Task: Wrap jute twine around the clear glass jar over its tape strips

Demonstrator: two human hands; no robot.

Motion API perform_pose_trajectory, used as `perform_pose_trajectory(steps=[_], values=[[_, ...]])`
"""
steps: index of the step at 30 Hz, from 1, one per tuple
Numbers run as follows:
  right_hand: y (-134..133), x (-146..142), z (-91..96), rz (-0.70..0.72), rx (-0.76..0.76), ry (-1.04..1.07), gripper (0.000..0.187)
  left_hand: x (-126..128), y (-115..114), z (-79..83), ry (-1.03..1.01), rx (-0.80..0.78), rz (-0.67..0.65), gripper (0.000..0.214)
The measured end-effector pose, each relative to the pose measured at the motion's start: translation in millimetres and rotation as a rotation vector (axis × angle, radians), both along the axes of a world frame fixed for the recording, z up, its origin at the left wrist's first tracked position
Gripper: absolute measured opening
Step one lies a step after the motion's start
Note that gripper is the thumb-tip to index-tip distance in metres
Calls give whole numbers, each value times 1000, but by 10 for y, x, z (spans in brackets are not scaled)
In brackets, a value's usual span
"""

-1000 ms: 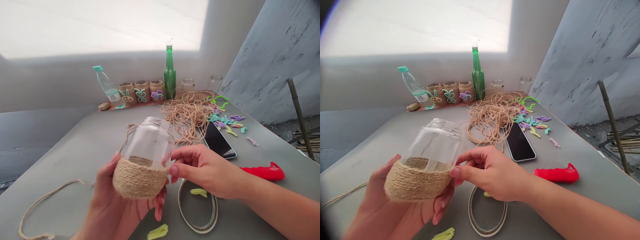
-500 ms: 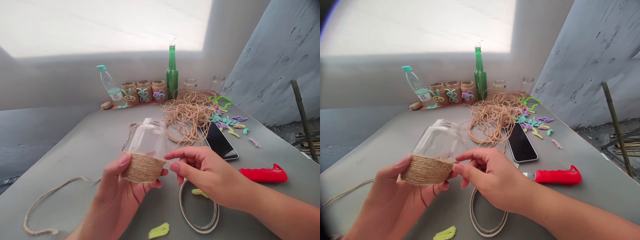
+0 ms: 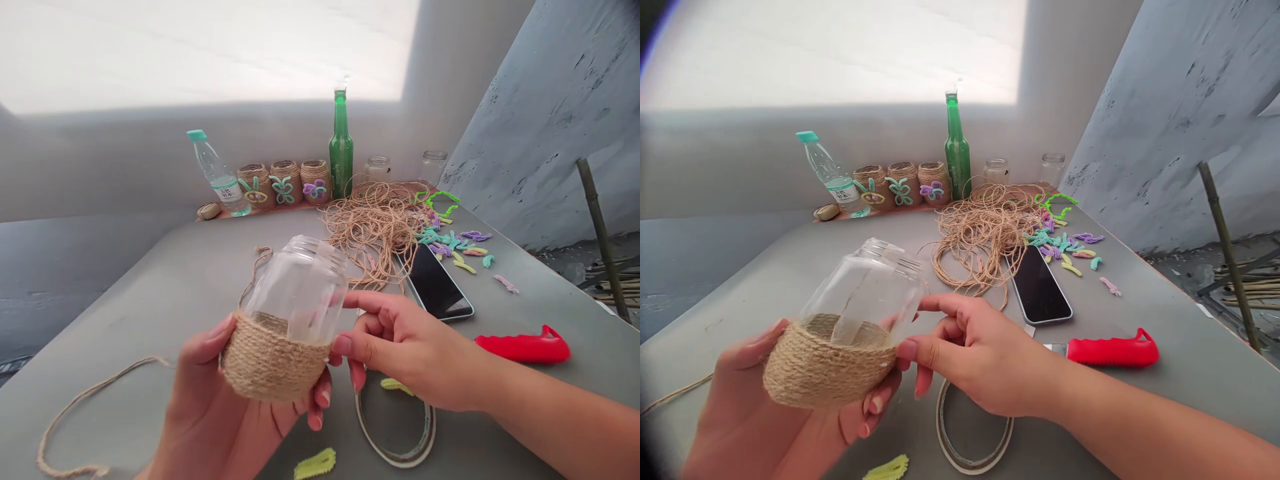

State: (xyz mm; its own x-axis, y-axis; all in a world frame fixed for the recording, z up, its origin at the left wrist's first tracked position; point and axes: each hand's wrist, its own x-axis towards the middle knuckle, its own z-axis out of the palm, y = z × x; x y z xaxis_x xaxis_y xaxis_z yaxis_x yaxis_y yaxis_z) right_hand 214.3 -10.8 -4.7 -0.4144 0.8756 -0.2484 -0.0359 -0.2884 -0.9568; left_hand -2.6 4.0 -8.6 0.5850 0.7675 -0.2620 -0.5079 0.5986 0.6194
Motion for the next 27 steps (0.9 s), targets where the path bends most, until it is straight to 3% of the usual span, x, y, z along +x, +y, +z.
perform_pose_trajectory(steps=[3, 6, 8, 12, 15, 18, 27], values=[[-2, 7, -7, -2, 6, 6, 57, 2, 5, -12, 69, 2, 42, 53], [-16, -3, -7, -89, 8, -53, 61, -1, 9, -53, 265, 62, 254, 47], [-25, -18, -2, -138, 29, -114, 65, -9, 7, -101, 373, 143, 326, 53], [-44, -46, 20, -176, 89, -164, 62, -27, -17, -182, 556, 313, 230, 59], [-61, -50, 33, -166, 107, -159, 60, -15, -25, -158, 478, 251, 200, 41], [-75, -31, 42, -138, 111, -123, 59, 10, -15, -76, 313, 161, 227, 36], [-46, -4, 76, -116, 81, -37, 44, -14, -3, 12, 89, -26, 172, 43]])
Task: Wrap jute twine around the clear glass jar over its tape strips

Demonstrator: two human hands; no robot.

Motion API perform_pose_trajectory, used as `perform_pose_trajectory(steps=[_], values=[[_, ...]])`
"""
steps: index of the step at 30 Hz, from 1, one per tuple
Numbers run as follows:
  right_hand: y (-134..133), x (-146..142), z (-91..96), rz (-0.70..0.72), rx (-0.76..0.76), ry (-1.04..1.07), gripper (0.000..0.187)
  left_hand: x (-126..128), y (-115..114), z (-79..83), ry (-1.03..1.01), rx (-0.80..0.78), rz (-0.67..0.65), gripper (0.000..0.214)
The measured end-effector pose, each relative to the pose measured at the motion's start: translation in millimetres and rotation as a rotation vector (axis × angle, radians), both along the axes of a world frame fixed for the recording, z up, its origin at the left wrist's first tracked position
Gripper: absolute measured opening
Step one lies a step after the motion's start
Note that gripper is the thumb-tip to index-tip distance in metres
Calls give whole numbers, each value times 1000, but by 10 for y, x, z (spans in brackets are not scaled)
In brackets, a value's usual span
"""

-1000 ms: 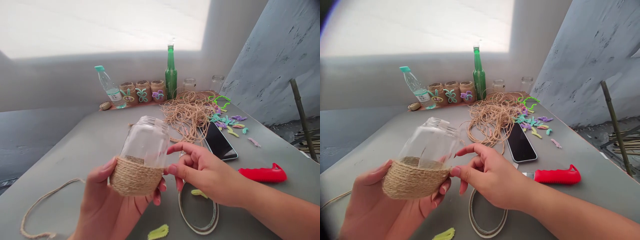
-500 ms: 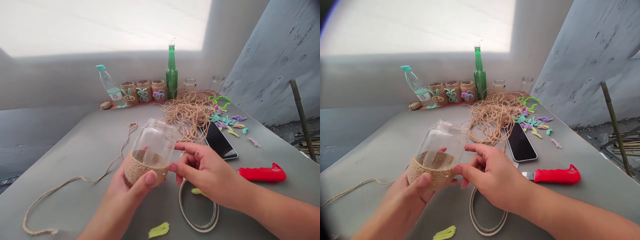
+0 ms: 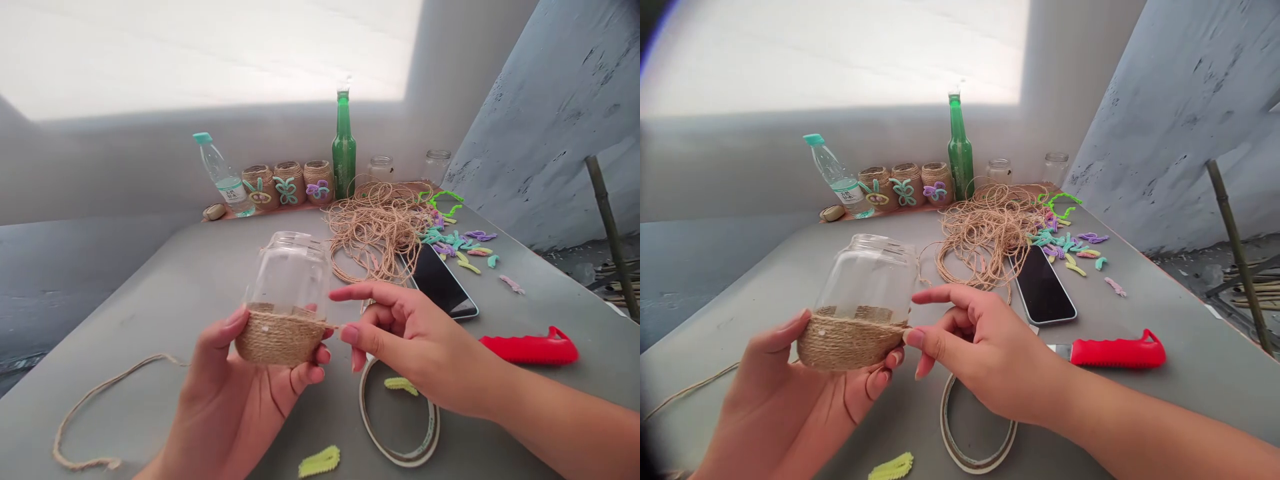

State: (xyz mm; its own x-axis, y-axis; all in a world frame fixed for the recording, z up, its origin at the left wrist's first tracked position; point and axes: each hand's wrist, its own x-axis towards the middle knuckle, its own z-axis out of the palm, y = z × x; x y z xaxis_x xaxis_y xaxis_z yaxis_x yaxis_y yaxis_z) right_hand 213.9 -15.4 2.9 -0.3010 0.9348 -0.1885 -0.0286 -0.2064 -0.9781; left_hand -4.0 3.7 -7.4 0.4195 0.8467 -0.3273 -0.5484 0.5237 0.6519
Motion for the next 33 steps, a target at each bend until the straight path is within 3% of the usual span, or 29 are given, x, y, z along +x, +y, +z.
perform_pose_trajectory(steps=[6, 13, 15, 19, 24, 28, 33], values=[[16, -47, -77, 19, -36, 70, 32, 10, -22, -13, -88, -11, -87, 47], [31, 6, -74, 39, -110, 76, 48, 29, -37, -27, -125, -11, -252, 62], [46, 23, -68, 31, -109, 37, 45, 47, -32, -33, -29, 35, -191, 60], [44, 16, -69, -37, -84, -56, 45, 72, -27, -88, 277, 175, 60, 44], [0, -33, -55, -61, -42, -55, 47, 68, -20, -174, 505, 263, 24, 55], [-10, -27, -22, -39, -33, -30, 45, 41, -16, -122, 318, 190, 4, 39], [-6, 4, 6, -25, -27, -33, 40, 29, 0, -28, 120, 91, 16, 40]])
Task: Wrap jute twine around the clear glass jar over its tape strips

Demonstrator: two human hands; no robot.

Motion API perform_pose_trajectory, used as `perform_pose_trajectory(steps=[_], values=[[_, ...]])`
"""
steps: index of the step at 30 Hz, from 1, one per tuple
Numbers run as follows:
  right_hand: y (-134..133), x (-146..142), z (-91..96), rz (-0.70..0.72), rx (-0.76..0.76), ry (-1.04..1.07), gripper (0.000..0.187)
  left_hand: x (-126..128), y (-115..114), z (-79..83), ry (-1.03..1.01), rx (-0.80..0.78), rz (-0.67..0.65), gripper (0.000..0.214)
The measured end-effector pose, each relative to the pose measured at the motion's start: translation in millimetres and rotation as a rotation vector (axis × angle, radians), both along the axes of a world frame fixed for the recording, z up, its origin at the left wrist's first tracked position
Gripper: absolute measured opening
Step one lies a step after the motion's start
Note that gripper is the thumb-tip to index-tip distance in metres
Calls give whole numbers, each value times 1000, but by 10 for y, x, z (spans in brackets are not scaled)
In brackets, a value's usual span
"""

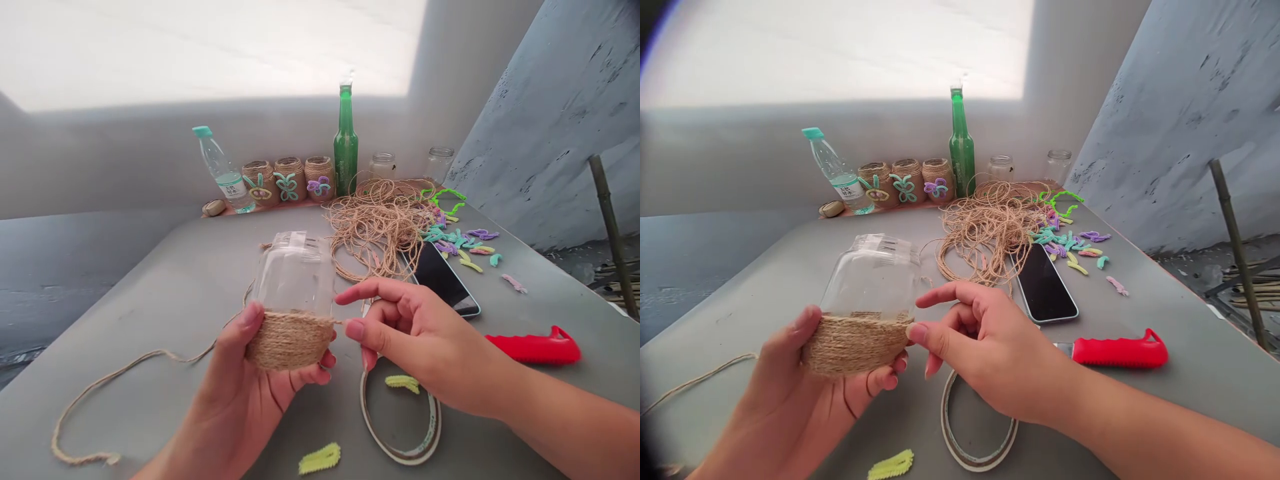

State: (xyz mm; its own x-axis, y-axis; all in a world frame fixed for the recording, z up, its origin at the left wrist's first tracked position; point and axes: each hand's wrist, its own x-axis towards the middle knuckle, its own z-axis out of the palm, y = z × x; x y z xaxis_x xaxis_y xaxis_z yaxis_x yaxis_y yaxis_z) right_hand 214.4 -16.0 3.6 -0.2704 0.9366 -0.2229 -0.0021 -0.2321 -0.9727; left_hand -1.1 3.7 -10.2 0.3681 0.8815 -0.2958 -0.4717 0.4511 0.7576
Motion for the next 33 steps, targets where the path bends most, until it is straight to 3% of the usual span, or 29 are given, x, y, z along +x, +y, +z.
perform_pose_trajectory(steps=[7, 16, 23, 29, 33], values=[[31, 7, -25, 40, 26, 33, 21, -13, -18, 5, -79, -42, -30, 44], [61, 40, -21, 106, -77, 111, 33, -11, -38, -38, -201, -96, -271, 68], [138, 85, -62, 182, -97, 243, 31, -4, -55, -44, 18, 39, -51, 42], [136, 73, -89, 143, -54, 261, 26, -11, -54, -116, 173, 166, -26, 50], [82, 46, -51, 179, -60, 216, 24, 1, -47, -143, 242, 168, -30, 53]])
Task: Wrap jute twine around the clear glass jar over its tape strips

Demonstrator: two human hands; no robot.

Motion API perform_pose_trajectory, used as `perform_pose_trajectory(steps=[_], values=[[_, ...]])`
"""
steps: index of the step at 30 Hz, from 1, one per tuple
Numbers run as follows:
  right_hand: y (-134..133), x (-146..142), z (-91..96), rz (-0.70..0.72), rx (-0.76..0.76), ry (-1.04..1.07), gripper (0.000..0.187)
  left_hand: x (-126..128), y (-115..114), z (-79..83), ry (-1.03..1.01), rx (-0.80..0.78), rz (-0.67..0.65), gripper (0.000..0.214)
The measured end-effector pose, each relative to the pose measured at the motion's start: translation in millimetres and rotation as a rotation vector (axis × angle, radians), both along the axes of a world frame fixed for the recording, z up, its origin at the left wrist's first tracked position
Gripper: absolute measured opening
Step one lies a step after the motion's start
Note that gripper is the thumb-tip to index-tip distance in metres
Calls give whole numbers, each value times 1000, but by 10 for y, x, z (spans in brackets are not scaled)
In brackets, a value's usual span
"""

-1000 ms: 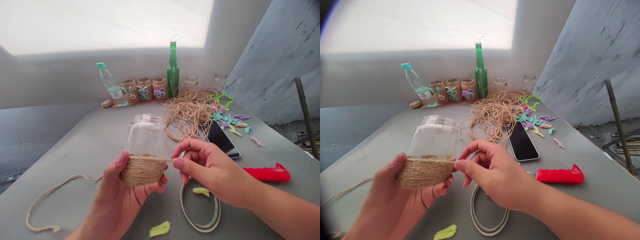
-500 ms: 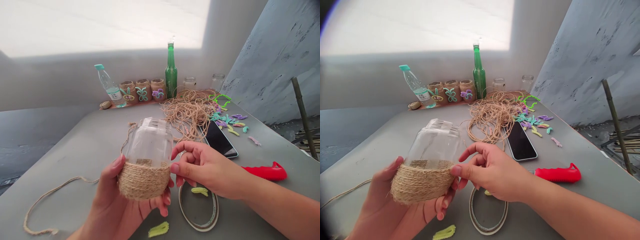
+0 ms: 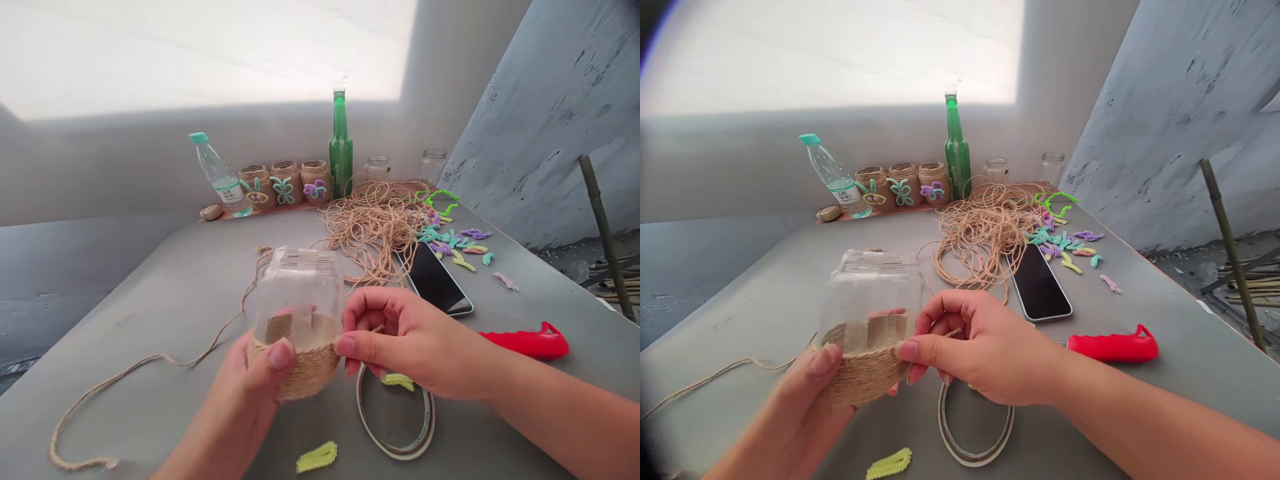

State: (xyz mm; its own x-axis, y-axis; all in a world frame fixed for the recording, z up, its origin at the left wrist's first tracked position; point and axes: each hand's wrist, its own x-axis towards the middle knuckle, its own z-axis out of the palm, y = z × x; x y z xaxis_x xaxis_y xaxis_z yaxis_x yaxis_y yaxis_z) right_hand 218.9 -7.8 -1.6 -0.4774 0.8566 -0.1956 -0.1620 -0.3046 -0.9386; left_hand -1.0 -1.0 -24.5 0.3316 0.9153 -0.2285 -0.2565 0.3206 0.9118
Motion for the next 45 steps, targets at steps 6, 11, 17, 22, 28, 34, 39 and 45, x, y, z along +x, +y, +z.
perform_pose_trajectory(steps=[6, 11, 17, 22, 28, 34, 39, 45], values=[[-53, -2, 59, -7, 62, -40, 18, -41, -22, -10, -92, -31, -41, 42], [-85, -12, 55, -72, 47, -73, 20, -32, -25, 8, -128, -35, -23, 40], [-53, -24, 44, -83, 1, -59, 28, -11, -6, 70, -234, -38, -98, 44], [-22, -4, 3, -10, -64, 70, 34, -38, -13, 81, -341, -102, -196, 42], [-17, 12, -33, -36, -52, 59, 38, -45, -7, 54, -440, -159, -289, 51], [-22, -16, -25, -49, -65, 116, 36, -86, -15, 17, -390, -122, -208, 47], [-1, -14, 8, -144, -13, 32, 32, -112, 2, 48, -254, -169, -91, 49], [-59, -45, 5, -212, 103, -16, 22, -60, -29, 21, -183, -89, -79, 56]])
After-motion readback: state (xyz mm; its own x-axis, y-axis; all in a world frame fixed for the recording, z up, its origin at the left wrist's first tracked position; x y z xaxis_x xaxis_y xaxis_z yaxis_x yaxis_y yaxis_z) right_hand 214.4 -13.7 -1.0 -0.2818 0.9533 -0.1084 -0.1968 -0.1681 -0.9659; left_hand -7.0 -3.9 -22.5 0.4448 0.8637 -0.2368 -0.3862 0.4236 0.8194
